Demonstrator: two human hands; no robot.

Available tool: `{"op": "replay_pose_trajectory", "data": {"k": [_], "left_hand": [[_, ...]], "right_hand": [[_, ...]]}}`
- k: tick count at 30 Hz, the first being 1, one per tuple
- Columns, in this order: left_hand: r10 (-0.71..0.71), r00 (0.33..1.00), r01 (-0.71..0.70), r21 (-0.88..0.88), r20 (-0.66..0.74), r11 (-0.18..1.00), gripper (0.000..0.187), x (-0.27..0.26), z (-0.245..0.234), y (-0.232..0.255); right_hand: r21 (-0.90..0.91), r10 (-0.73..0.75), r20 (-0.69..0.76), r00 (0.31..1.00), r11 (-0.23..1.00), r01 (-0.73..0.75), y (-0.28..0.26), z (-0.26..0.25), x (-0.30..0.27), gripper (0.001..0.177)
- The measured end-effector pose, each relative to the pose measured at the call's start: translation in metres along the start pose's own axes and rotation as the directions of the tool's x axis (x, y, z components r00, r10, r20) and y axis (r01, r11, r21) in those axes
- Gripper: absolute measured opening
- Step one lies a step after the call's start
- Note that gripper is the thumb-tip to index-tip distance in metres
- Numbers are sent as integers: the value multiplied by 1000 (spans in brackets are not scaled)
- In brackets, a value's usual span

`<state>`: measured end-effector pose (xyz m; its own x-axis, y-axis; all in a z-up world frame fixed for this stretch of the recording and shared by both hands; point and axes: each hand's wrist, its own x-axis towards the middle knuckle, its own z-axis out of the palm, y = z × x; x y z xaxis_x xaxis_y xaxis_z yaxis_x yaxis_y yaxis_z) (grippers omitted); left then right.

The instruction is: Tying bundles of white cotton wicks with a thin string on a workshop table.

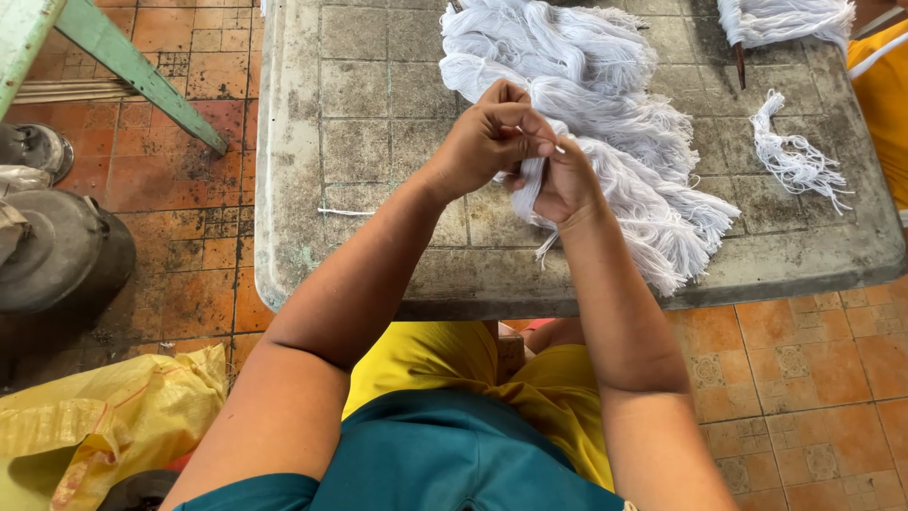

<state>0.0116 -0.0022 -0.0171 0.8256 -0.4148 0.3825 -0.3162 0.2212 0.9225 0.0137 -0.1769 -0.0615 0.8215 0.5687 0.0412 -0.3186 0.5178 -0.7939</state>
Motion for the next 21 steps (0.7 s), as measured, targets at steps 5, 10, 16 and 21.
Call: {"op": "replay_pose_trajectory", "data": {"k": [5, 10, 16, 21], "left_hand": [[-76, 980, 57, -107, -182, 993, 7, 1, 4, 12], [24, 886, 39, 127, -462, 991, 7, 3, 4, 7], [429, 882, -228, 621, -194, 750, 8, -3, 4, 18], [-63, 972, 79, 64, -227, 995, 8, 0, 2, 17]], "right_hand": [[13, -138, -257, 956, 989, 147, -9, 26, 1, 34], [-419, -538, -348, 768, 822, 386, -6, 38, 1, 6], [-853, -751, 72, 656, 294, 430, -16, 54, -6, 19], [-753, -750, -97, 654, 485, 445, -13, 42, -3, 16]]}}
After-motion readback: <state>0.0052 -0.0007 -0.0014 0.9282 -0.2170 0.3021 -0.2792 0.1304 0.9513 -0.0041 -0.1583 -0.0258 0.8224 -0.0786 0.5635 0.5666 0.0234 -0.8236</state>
